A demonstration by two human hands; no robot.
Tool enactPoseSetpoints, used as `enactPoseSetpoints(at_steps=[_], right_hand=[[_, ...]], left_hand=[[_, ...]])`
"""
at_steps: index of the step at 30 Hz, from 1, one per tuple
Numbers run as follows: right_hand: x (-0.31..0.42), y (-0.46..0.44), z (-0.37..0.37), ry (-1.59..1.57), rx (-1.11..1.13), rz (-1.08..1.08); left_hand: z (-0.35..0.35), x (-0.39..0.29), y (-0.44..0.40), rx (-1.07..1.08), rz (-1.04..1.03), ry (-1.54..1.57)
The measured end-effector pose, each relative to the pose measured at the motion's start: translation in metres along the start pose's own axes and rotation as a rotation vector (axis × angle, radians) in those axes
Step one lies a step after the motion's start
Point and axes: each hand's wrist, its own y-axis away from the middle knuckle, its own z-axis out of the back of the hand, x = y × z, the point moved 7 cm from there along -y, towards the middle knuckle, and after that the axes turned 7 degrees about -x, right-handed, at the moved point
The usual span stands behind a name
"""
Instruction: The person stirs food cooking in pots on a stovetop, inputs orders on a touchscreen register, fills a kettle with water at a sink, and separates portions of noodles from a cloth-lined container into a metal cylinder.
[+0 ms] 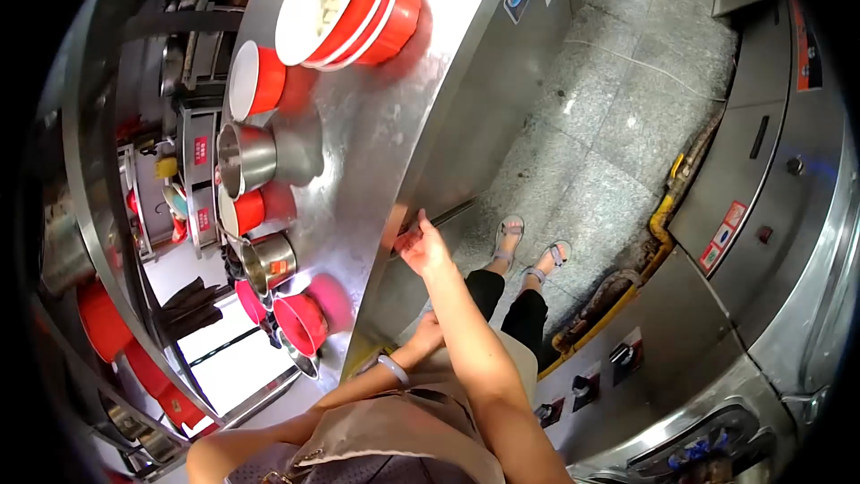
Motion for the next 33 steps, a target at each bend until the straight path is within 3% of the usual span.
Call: enactPoseSetpoints(at_steps=[2, 4, 5, 10, 12, 14, 16, 18, 20, 22, 24, 26, 33], right_hand=[[-0.001, 0.01, 0.017, -0.057, -0.056, -0.011], [0.016, 0.043, 0.029, -0.059, 0.083, 0.168], [0.031, 0.07, 0.045, -0.002, 0.015, 0.218], [0.121, 0.199, 0.147, 0.075, -0.098, 0.606], [0.149, 0.242, 0.18, -0.12, -0.37, 0.995], [0.173, 0.269, 0.202, -0.119, -0.256, 1.281], [0.193, 0.291, 0.219, -0.103, -0.328, 1.612], [0.212, 0.308, 0.183, 0.083, -0.427, 1.884], [0.231, 0.314, 0.187, 0.162, -0.462, 2.021], [0.245, 0.322, 0.194, 0.109, -0.713, 2.102], [0.258, 0.329, 0.2, 0.135, -0.758, 2.19], [0.268, 0.336, 0.202, 0.242, -0.747, 2.272], [0.28, 0.345, 0.205, 0.11, -0.753, 2.31]], left_hand=[[0.013, 0.029, -0.009, 0.055, 0.026, 0.093], [0.017, 0.016, -0.008, 0.095, 0.09, 0.056], [0.017, 0.013, -0.012, 0.104, 0.14, 0.053], [0.006, 0.03, -0.076, 0.104, 0.022, 0.081], [-0.01, 0.013, -0.109, 0.074, -0.056, 0.146], [-0.027, -0.012, -0.145, -0.004, -0.165, 0.202], [-0.047, -0.028, -0.183, -0.024, -0.215, 0.303], [-0.071, -0.054, -0.207, -0.024, -0.276, 0.386], [-0.085, -0.064, -0.242, -0.009, -0.308, 0.467], [-0.092, -0.065, -0.269, -0.062, -0.254, 0.547], [-0.099, -0.063, -0.295, -0.091, -0.219, 0.559], [-0.097, -0.048, -0.31, -0.131, -0.17, 0.561], [-0.069, -0.023, -0.38, -0.328, -0.119, 0.71]])
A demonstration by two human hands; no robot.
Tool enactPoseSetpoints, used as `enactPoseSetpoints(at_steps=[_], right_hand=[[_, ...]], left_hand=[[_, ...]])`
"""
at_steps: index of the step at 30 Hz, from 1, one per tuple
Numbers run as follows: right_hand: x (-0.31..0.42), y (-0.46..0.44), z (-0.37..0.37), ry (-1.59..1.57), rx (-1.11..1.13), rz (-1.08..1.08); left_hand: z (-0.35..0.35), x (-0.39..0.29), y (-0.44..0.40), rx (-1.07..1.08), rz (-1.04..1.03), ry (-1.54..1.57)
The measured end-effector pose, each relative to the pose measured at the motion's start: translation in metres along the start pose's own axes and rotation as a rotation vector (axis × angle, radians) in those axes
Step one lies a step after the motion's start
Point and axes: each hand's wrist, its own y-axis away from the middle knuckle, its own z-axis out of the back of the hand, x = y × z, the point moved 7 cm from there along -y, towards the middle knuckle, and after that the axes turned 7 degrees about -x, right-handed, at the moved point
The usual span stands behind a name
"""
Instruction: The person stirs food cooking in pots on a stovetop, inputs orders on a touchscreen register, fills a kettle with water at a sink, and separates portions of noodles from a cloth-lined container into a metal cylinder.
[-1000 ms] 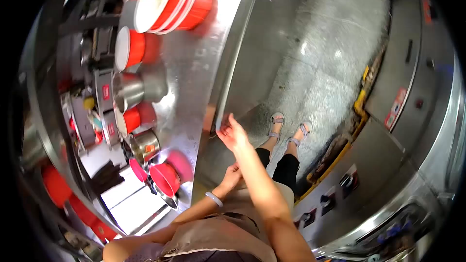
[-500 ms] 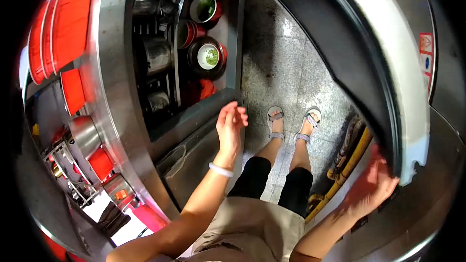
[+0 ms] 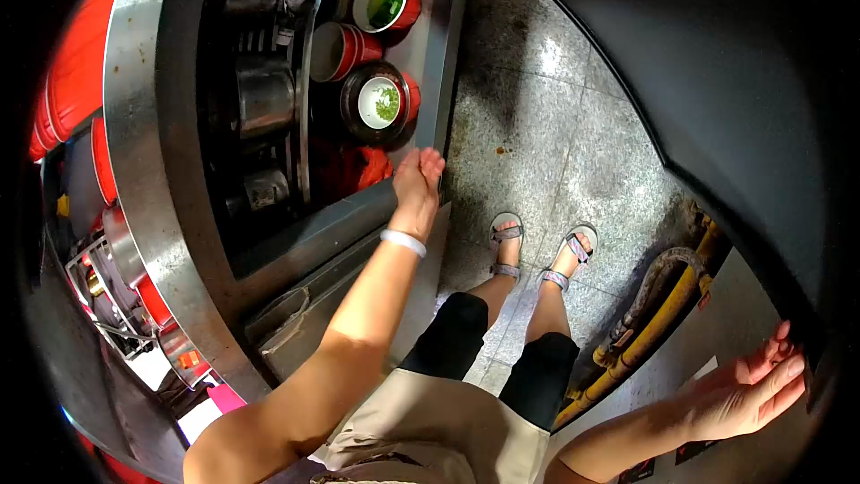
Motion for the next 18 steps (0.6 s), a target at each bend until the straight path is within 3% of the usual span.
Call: enactPoseSetpoints(at_steps=[3, 8, 12, 15, 18], right_hand=[[-0.003, -0.004, 0.001, -0.06, 0.113, 0.04], [-0.004, -0.01, 0.008, -0.045, -0.008, 0.119], [-0.014, -0.018, 0.014, -0.016, -0.09, 0.112], [-0.037, -0.049, 0.044, -0.134, -0.085, 0.086], [-0.044, -0.062, 0.048, -0.211, 0.032, 0.049]], left_hand=[[-0.004, -0.016, -0.024, -0.075, -0.029, 0.047], [0.004, -0.028, -0.059, -0.121, -0.024, 0.076], [-0.009, -0.05, -0.024, -0.126, -0.105, 0.081], [-0.028, -0.084, 0.02, 0.058, -0.369, 0.087], [-0.032, -0.104, 0.051, 0.101, -0.408, 0.076]])
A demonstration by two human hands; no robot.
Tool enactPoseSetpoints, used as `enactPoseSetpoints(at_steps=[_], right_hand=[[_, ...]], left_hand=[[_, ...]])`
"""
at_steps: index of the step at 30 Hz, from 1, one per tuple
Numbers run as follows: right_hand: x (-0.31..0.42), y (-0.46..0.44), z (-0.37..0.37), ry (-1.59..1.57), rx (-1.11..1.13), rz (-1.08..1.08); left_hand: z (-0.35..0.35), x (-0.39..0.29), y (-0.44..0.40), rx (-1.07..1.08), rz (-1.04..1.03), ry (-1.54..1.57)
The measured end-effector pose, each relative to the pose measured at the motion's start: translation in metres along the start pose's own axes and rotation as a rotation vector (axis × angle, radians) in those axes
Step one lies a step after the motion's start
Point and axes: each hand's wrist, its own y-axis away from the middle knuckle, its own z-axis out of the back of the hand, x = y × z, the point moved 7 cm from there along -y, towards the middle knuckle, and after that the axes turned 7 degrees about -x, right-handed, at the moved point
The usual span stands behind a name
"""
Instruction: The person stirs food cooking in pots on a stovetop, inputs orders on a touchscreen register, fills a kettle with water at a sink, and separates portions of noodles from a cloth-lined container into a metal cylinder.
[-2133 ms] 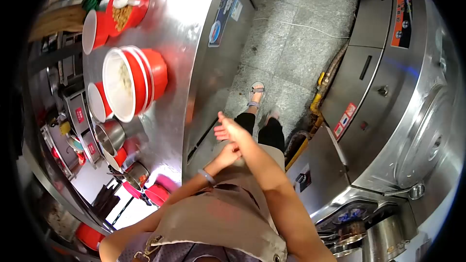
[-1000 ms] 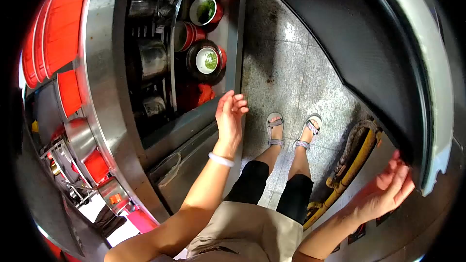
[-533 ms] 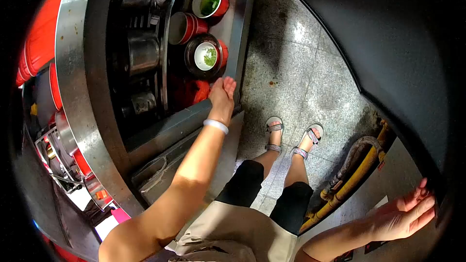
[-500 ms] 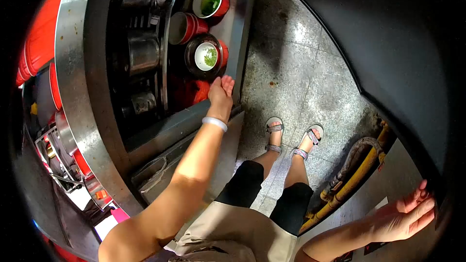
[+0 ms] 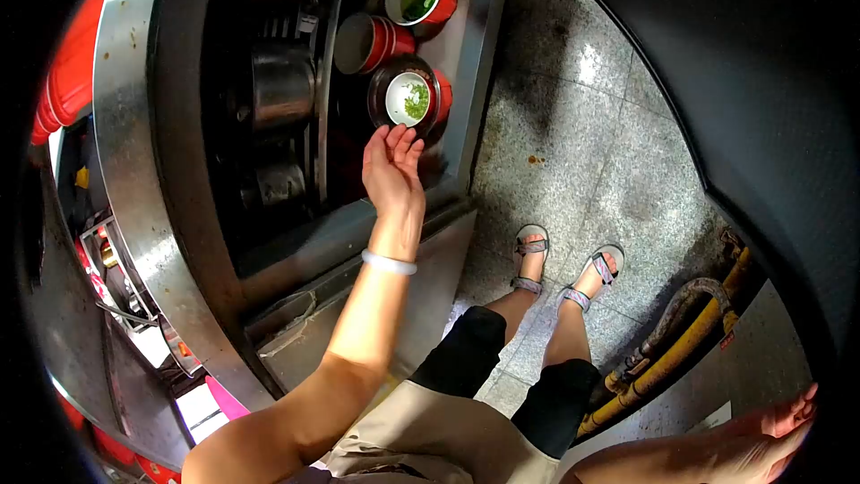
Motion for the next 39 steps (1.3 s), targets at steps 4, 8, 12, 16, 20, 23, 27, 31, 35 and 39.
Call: enactPoseSetpoints(at_steps=[4, 8, 12, 16, 20, 23, 27, 31, 35, 39], right_hand=[[0.001, -0.001, -0.001, 0.043, -0.034, 0.012], [0.026, 0.035, -0.047, 0.345, -0.069, 0.128], [-0.012, -0.034, 0.041, 0.261, -0.043, 0.138], [0.022, 0.011, -0.02, 0.61, 0.001, 0.317], [0.026, 0.026, -0.041, 0.388, -0.098, 0.192], [0.027, 0.031, -0.046, 0.13, -0.146, 0.123], [0.024, 0.022, -0.04, 0.141, -0.082, 0.118], [0.028, 0.034, -0.051, 0.109, -0.146, 0.167], [0.029, 0.032, -0.049, 0.148, -0.119, 0.2], [0.028, 0.028, -0.052, 0.094, -0.038, 0.194]], left_hand=[[0.017, 0.016, -0.004, -0.071, 0.138, -0.05], [0.029, 0.055, -0.021, -0.172, 0.268, -0.022], [0.041, 0.08, -0.047, -0.286, 0.286, -0.012], [0.046, 0.092, -0.078, -0.398, 0.256, -0.071], [0.043, 0.103, -0.104, -0.379, 0.34, -0.152], [0.037, 0.099, -0.114, -0.333, 0.37, -0.192], [0.05, 0.082, -0.114, -0.51, 0.278, -0.177], [0.064, 0.075, -0.114, -0.524, 0.275, -0.118], [0.068, 0.071, -0.11, -0.525, 0.255, -0.09], [0.062, 0.071, -0.114, -0.501, 0.298, -0.051]])
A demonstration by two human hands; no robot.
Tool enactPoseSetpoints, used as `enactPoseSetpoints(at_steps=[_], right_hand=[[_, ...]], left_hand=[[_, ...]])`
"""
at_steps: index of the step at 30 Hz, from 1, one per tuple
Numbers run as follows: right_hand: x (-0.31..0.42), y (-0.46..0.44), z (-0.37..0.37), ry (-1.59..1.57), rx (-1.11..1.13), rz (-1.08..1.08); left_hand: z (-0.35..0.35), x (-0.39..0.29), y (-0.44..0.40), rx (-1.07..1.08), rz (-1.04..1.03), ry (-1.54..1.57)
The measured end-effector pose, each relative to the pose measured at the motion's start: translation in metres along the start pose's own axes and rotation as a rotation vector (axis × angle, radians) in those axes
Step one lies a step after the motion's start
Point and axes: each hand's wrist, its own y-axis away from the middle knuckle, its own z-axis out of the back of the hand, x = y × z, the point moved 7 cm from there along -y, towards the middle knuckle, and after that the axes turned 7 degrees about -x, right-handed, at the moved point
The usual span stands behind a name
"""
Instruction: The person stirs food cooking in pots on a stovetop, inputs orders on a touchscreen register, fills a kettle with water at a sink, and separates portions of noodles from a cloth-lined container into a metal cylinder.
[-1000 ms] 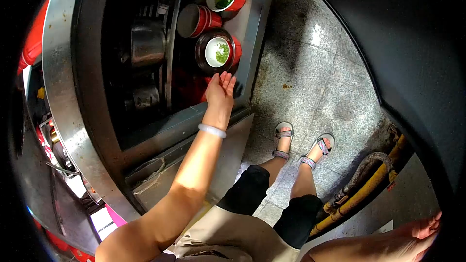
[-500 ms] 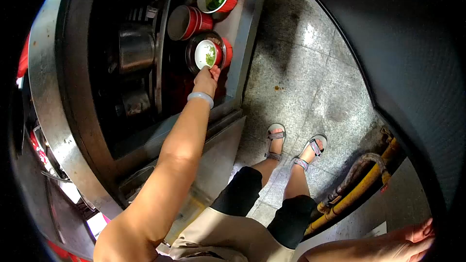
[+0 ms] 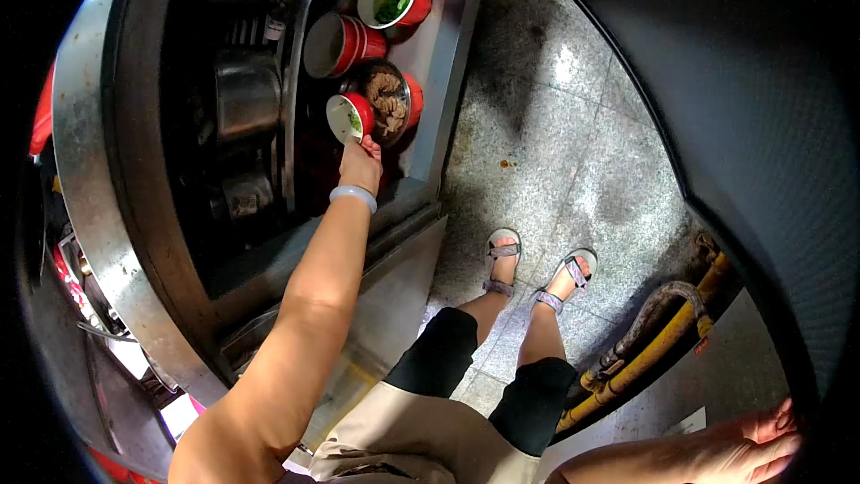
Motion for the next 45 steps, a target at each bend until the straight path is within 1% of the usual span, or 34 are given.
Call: enactPoseSetpoints(at_steps=[3, 6, 8, 10, 13, 14, 16, 18, 20, 21, 22, 24, 25, 26, 28, 29, 30, 32, 33, 34, 36, 37, 41, 43, 44, 45], right_hand=[[-0.002, -0.001, 0.003, -0.012, -0.035, -0.015], [-0.005, -0.006, 0.006, 0.04, -0.011, -0.041], [-0.007, -0.008, 0.006, -0.009, 0.015, -0.042], [-0.007, -0.008, 0.004, -0.009, 0.012, -0.035], [-0.006, -0.009, 0.004, 0.005, 0.029, -0.018], [-0.006, -0.009, 0.003, 0.021, 0.053, -0.01], [-0.007, -0.012, 0.005, 0.035, 0.053, -0.014], [-0.007, -0.011, 0.003, 0.051, 0.056, -0.018], [-0.003, -0.005, 0.003, 0.13, 0.026, 0.006], [-0.001, -0.004, -0.001, 0.135, 0.045, 0.01], [0.001, -0.002, -0.002, 0.131, 0.044, 0.018], [0.0, 0.0, -0.003, 0.119, 0.058, -0.029], [-0.002, 0.0, 0.005, 0.152, 0.024, -0.014], [-0.005, -0.001, 0.012, 0.187, -0.01, -0.001], [-0.001, 0.003, 0.002, 0.159, 0.035, -0.002], [0.0, 0.006, -0.003, 0.162, 0.054, -0.009], [-0.001, 0.003, -0.002, 0.152, 0.054, -0.003], [-0.005, -0.002, 0.005, 0.128, 0.062, -0.041], [-0.007, -0.002, 0.003, 0.059, 0.076, -0.074], [-0.006, -0.002, 0.003, 0.054, 0.076, -0.067], [0.009, 0.009, -0.025, 0.115, 0.115, -0.051], [0.021, 0.013, -0.035, 0.156, 0.038, 0.054], [0.023, 0.016, -0.039, 0.148, 0.016, 0.059], [0.025, 0.018, -0.044, 0.154, 0.024, 0.054], [0.026, 0.018, -0.045, 0.155, 0.028, 0.051], [0.025, 0.018, -0.047, 0.151, 0.031, 0.052]], left_hand=[[-0.009, -0.003, 0.003, 0.025, -0.002, -0.039], [-0.02, -0.002, -0.003, 0.089, 0.041, 0.01], [-0.029, -0.004, 0.0, 0.187, 0.023, -0.054], [-0.033, -0.006, 0.007, 0.17, 0.02, -0.073], [-0.045, -0.014, 0.017, 0.217, -0.133, -0.183], [-0.048, -0.013, 0.019, 0.22, -0.132, -0.178], [-0.063, -0.017, 0.03, 0.35, -0.319, -0.245], [-0.075, -0.014, 0.039, 0.351, -0.365, -0.294], [-0.087, -0.011, 0.051, 0.362, -0.408, -0.344], [-0.095, -0.009, 0.054, 0.416, -0.415, -0.325], [-0.099, -0.006, 0.055, 0.42, -0.411, -0.319], [-0.111, 0.005, 0.061, 0.451, -0.398, -0.346], [-0.116, 0.011, 0.061, 0.426, -0.352, -0.361], [-0.123, 0.014, 0.064, 0.434, -0.35, -0.352], [-0.129, 0.035, 0.061, 0.394, -0.158, -0.331], [-0.134, 0.046, 0.06, 0.383, -0.068, -0.368], [-0.138, 0.055, 0.064, 0.364, 0.01, -0.31], [-0.144, 0.068, 0.074, 0.309, 0.092, -0.118], [-0.153, 0.076, 0.072, 0.3, 0.157, -0.057], [-0.157, 0.081, 0.068, 0.305, 0.16, -0.05], [-0.165, 0.084, 0.068, 0.344, 0.172, 0.153], [-0.166, 0.084, 0.066, 0.306, 0.167, 0.223], [-0.168, 0.095, 0.034, 0.306, 0.221, 0.257], [-0.169, 0.093, 0.031, 0.405, 0.172, 0.153], [-0.169, 0.094, 0.03, 0.403, 0.173, 0.155], [-0.167, 0.092, 0.032, 0.333, 0.187, 0.222]])
